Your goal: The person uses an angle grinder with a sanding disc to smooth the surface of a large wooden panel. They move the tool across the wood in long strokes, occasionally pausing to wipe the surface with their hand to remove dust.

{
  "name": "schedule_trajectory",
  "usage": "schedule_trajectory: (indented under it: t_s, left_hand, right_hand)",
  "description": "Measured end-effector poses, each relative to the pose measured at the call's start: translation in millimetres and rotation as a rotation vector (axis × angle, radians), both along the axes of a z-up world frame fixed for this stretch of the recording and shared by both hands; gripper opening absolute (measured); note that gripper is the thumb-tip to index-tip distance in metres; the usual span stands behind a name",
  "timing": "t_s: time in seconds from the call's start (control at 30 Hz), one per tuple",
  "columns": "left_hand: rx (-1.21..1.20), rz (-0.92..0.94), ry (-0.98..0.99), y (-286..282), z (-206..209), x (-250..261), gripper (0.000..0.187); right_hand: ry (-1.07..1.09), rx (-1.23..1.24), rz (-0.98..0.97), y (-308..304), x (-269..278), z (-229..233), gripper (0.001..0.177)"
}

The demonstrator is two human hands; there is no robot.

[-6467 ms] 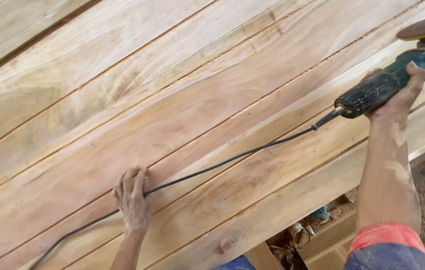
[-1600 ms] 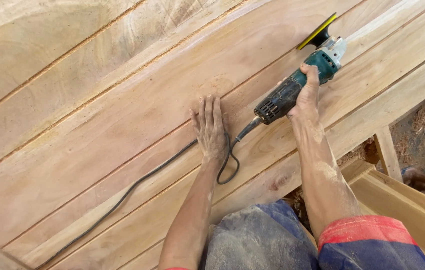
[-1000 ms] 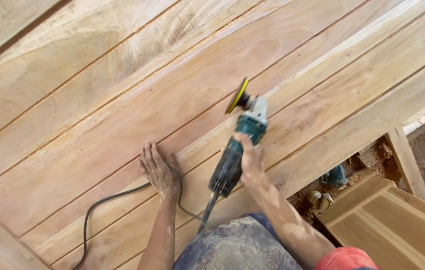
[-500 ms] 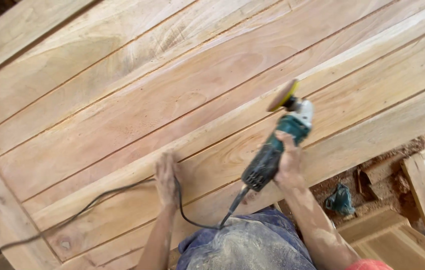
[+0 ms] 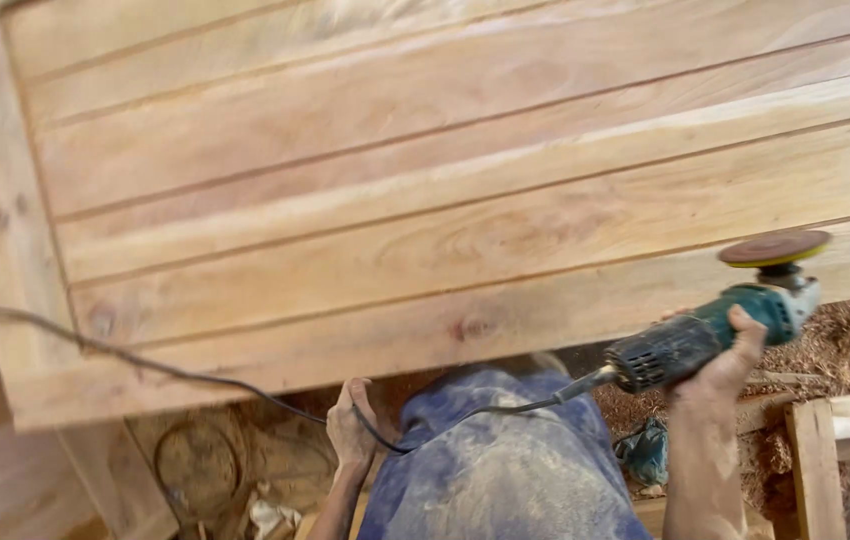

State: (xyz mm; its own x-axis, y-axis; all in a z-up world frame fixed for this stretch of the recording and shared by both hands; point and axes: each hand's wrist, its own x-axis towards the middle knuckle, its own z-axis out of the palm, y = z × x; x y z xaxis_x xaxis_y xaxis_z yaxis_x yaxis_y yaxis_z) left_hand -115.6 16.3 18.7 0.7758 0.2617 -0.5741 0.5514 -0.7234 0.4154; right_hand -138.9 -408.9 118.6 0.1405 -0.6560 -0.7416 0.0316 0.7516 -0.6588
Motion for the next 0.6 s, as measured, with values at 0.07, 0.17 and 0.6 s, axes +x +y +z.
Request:
schedule_trajectory:
  t_s: [0.07,0.17,0.6]
  left_hand:
    - [-0.037,0.037,-0.036,4,-8,-34,0.053]
    - [0.103,0.186,0.067,32,-36,-120,0.062]
    - [-0.305,0.696,0.211,-13,-146,-250,0.037]
  right_hand:
    - [0.077,-0.002,-0.013,-6,-14,8,0.069]
    - [-0.108,-0.024,0.034,-27,-43,-11,0.066]
    - [-0.235,-0.050,0.109,-144,-17,-13,0.050]
